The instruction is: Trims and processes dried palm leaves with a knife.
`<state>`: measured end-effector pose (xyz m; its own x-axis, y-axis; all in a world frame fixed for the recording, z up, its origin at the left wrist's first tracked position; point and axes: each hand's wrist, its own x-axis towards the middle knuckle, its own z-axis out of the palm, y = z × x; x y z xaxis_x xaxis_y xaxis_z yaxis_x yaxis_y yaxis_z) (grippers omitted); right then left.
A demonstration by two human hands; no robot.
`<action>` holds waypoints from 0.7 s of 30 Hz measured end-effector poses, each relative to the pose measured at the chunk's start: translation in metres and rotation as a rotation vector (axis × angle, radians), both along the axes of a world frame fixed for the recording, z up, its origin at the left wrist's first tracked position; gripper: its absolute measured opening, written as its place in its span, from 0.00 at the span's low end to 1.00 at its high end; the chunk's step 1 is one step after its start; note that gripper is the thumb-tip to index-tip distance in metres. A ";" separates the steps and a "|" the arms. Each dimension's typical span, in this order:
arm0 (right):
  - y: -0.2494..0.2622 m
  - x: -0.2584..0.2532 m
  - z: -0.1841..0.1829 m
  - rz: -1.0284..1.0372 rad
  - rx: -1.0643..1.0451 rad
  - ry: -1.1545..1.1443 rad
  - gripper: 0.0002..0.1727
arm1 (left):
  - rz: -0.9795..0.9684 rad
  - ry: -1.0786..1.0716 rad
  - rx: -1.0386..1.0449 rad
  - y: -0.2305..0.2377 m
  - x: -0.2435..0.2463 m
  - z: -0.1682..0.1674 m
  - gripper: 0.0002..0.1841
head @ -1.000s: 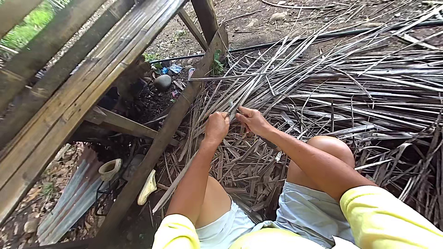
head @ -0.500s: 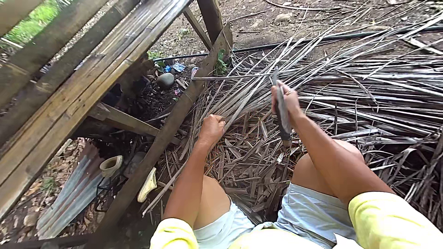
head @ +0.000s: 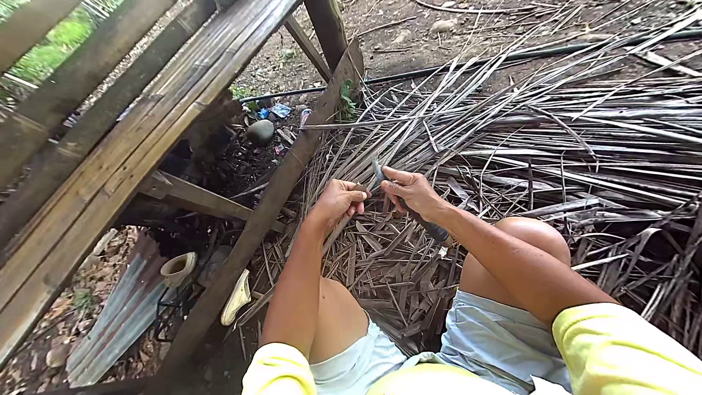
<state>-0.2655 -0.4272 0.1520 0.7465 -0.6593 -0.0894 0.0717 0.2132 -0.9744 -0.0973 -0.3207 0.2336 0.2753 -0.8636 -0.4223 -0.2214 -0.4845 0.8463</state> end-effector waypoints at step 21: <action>0.011 -0.010 0.012 0.055 -0.035 0.131 0.29 | -0.137 -0.771 0.012 0.002 -0.017 -0.013 0.15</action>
<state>-0.2754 -0.4165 0.1637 0.7653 -0.6218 -0.1662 -0.0677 0.1791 -0.9815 -0.1144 -0.3190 0.2208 0.3858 -0.9078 -0.1646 -0.8033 -0.4182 0.4240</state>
